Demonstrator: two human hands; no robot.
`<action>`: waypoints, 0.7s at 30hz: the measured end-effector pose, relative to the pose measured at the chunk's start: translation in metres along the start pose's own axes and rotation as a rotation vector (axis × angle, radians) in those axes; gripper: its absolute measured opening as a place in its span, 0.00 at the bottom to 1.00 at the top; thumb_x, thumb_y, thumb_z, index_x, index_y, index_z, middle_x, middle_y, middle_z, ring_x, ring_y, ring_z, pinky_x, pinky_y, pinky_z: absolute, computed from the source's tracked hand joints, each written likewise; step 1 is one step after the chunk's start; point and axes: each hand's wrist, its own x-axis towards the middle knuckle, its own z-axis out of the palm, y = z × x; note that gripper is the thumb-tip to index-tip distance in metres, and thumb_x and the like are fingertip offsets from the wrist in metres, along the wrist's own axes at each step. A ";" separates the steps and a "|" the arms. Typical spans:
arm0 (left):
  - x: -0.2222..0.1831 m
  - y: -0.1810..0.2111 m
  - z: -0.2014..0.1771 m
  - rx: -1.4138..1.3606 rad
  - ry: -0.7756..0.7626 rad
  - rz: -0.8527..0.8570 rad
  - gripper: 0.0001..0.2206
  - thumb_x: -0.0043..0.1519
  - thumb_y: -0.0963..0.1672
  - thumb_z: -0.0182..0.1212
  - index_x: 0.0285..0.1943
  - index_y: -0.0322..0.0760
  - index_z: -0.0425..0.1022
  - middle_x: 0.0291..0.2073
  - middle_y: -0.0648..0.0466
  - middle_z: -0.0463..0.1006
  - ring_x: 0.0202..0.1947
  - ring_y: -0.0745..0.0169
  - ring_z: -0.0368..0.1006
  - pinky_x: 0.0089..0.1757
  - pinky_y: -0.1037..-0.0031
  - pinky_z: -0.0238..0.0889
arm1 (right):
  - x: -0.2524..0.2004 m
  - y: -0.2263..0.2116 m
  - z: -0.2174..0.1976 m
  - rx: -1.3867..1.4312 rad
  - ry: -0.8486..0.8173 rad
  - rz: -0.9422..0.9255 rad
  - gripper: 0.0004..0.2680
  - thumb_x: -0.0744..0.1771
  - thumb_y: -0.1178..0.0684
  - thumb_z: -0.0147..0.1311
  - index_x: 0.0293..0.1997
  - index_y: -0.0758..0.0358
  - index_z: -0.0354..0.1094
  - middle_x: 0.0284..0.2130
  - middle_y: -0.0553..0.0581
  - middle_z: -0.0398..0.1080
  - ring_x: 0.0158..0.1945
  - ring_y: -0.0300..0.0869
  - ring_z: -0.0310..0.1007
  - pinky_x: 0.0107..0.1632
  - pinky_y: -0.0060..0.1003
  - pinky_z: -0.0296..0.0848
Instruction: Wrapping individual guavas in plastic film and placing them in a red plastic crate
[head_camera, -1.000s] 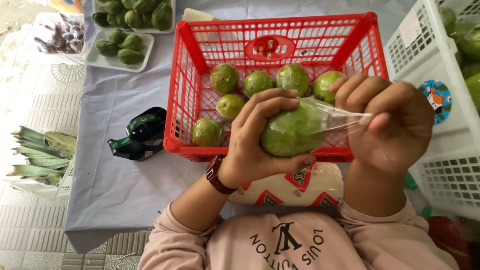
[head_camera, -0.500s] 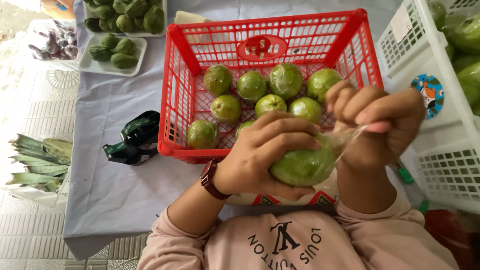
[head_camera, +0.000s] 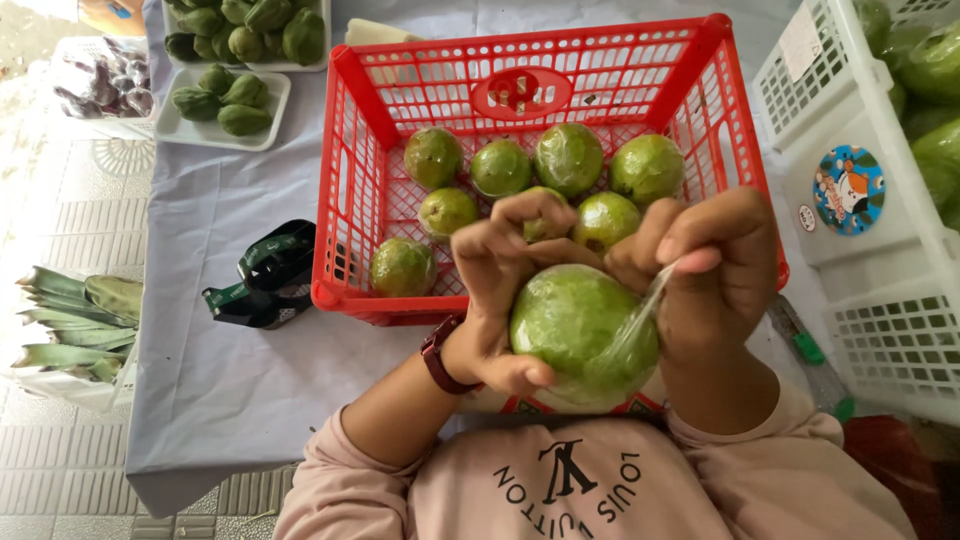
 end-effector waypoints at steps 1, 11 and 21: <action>-0.001 -0.003 0.003 -0.075 0.082 -0.001 0.32 0.59 0.51 0.68 0.64 0.50 0.48 0.62 0.41 0.50 0.69 0.49 0.50 0.52 0.55 0.74 | -0.001 -0.001 0.003 -0.016 0.027 -0.021 0.12 0.73 0.44 0.49 0.40 0.57 0.51 0.19 0.52 0.43 0.17 0.32 0.32 0.22 0.32 0.38; -0.008 -0.009 -0.021 0.317 0.092 -0.649 0.45 0.57 0.71 0.40 0.56 0.31 0.73 0.45 0.48 0.80 0.47 0.55 0.78 0.42 0.65 0.75 | -0.005 0.013 -0.018 -0.404 0.284 -0.288 0.17 0.71 0.39 0.53 0.39 0.58 0.48 0.20 0.56 0.47 0.19 0.36 0.39 0.23 0.35 0.51; 0.012 0.016 -0.009 0.062 0.183 -0.606 0.26 0.60 0.53 0.65 0.64 0.40 0.66 0.59 0.50 0.71 0.56 0.60 0.71 0.56 0.69 0.69 | -0.014 0.027 -0.043 -0.537 -0.017 -0.344 0.08 0.71 0.52 0.51 0.38 0.66 0.61 0.25 0.64 0.64 0.25 0.46 0.60 0.36 0.44 0.71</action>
